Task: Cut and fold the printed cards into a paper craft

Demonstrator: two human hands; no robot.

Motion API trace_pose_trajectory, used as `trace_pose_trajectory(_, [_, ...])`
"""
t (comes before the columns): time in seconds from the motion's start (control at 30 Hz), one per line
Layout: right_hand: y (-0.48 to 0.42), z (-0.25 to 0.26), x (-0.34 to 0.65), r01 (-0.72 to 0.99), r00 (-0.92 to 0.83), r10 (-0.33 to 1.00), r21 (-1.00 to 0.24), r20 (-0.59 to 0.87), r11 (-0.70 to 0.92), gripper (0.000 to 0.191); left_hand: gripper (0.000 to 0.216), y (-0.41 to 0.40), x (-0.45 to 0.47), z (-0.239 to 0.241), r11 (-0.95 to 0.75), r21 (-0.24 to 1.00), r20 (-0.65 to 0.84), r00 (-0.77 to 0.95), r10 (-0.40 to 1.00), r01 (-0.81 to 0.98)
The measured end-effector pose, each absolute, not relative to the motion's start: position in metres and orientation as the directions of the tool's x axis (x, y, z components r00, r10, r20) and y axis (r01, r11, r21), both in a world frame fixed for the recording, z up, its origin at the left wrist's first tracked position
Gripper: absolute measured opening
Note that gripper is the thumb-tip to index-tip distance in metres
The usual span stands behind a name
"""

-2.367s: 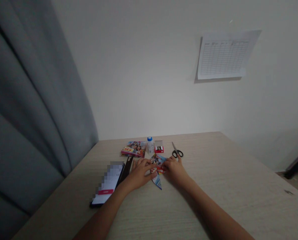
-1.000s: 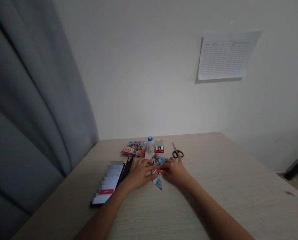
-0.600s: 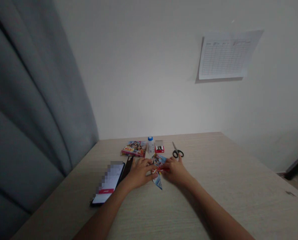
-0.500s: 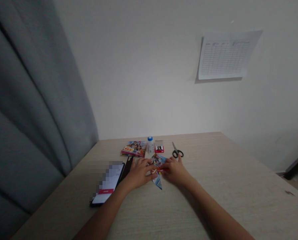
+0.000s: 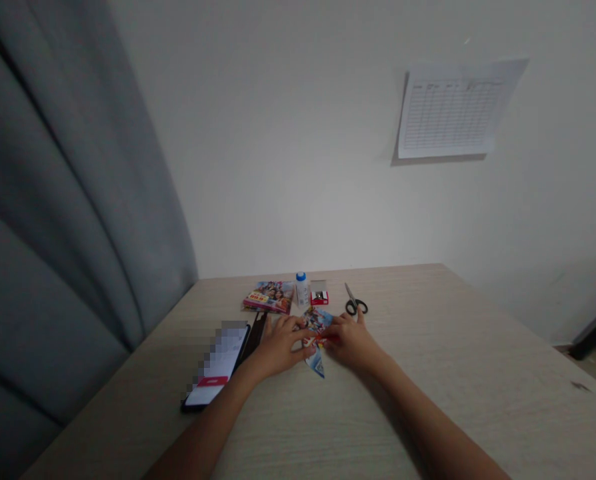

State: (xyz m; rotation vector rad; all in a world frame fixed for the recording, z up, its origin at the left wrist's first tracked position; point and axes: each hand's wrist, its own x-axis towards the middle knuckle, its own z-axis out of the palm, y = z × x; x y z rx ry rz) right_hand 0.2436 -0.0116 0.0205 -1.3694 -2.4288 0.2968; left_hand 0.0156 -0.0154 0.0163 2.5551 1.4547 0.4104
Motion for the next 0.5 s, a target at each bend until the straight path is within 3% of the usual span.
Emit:
trace_pose_trajectory(0.23, [-0.0116,0.0207,0.2436,0.789,-0.481,0.860,-0.343,0.172,0.510,0.024,0.047,-0.0140,0.0157,0.0135,-0.490,0.331,0.127,0.477,0.870,0.806])
trace_pose_trajectory(0.5, [-0.0122,0.0218,0.2435,0.789,-0.488,0.855,-0.331,0.174,0.517,0.025,0.041,-0.0151,0.0161,0.0148,-0.477,0.354,0.105,0.472,0.875,0.805])
